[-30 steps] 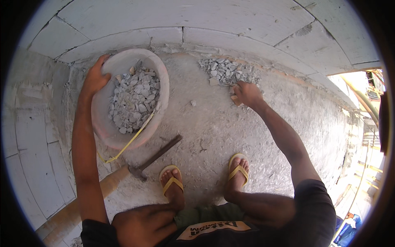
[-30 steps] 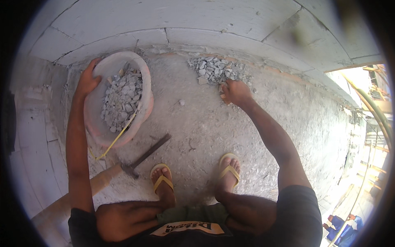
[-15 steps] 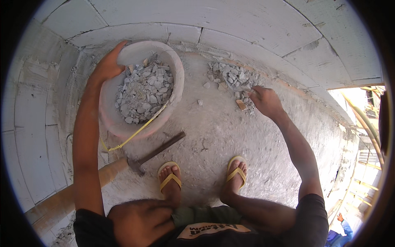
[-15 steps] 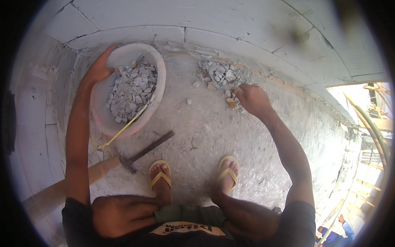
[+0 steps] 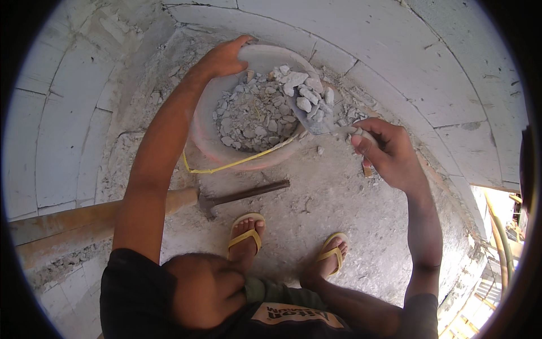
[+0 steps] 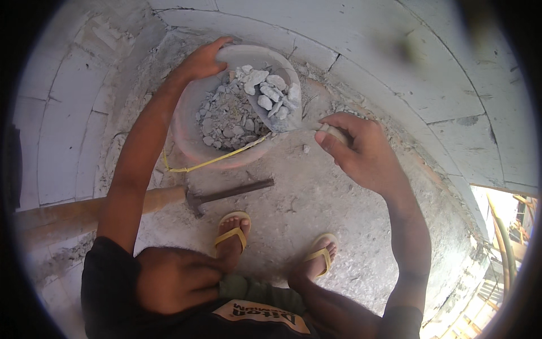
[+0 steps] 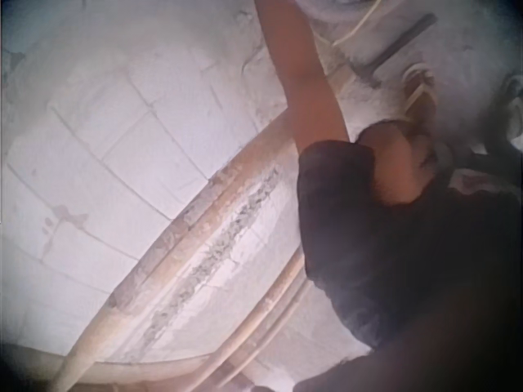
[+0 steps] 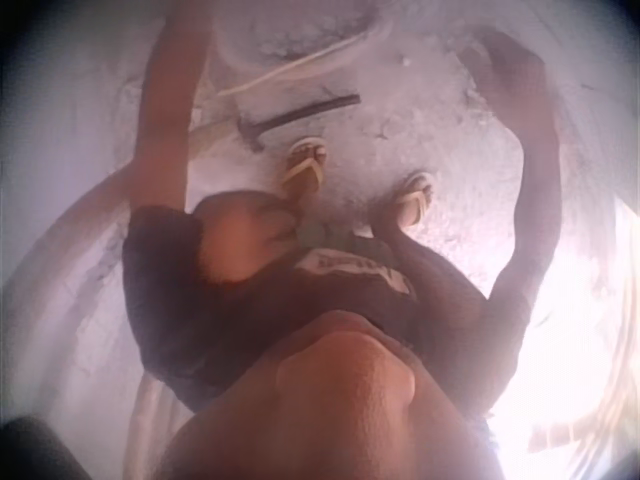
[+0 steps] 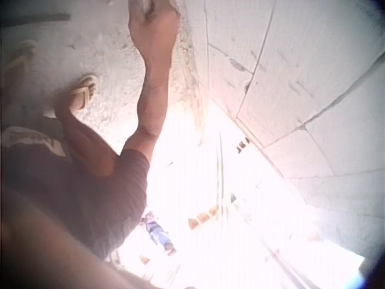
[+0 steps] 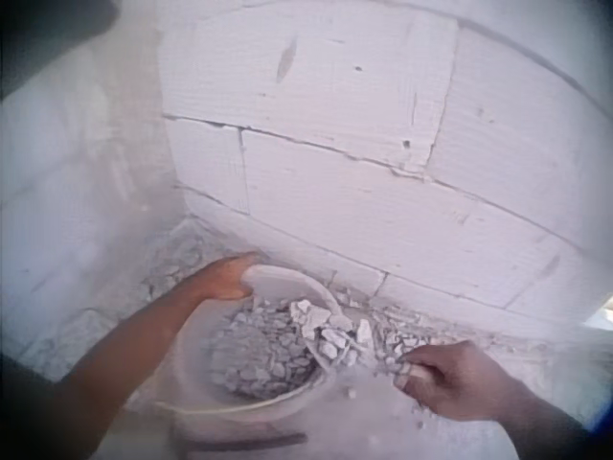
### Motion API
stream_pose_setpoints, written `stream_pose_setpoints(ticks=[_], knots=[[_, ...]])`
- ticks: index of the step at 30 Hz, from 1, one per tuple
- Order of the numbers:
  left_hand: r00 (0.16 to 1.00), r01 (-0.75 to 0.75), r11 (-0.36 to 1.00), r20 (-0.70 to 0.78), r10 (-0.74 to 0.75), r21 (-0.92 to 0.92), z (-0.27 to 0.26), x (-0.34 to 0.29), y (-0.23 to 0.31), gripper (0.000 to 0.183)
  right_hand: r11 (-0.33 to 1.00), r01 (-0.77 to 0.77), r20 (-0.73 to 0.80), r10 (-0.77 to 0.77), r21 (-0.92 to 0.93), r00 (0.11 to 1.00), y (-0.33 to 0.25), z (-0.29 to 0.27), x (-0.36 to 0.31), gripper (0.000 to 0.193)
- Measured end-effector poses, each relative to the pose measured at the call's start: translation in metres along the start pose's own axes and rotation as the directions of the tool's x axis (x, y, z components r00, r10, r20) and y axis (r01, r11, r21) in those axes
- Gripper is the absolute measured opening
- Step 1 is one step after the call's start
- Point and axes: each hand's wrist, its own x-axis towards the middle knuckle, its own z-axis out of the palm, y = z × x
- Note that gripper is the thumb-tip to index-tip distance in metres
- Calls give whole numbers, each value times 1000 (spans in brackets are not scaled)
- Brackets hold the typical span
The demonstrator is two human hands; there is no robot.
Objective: The person uses a hammer to break up concrete debris on a tiled floor and then scoops the fragments into a pink bucket with a trowel. The person repeatedly breaks and collects debris across the floor area.
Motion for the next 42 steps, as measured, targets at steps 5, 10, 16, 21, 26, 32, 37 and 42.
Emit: stream_pose_setpoints(ticks=[5,10,16,21,26,32,37,42], knots=[[999,8,999,-45,-10,-45,7,10,-3,65,612,-374,446,39,697,894,22,76,37,34],[997,-29,999,-67,30,17,6,6,-4,61,288,-342,379,-82,894,922,47,44,21,36],[987,-77,997,-147,73,-23,12,10,-17,55,864,-190,-13,221,467,975,116,-37,-17,27],[989,-82,997,-126,83,15,12,18,-8,51,738,-501,268,423,453,866,184,47,-53,25],[991,-21,998,-131,29,61,12,17,-7,50,557,-595,511,320,579,798,189,131,-27,29],[982,-37,999,-186,35,-7,12,16,-20,46,420,-581,410,431,697,804,229,87,-4,31],[977,-42,999,-212,35,-29,12,17,-3,40,609,-493,203,483,621,852,240,59,-32,28],[974,-76,979,-225,33,-187,15,21,-19,33,737,-447,328,315,507,891,221,106,-25,27]])
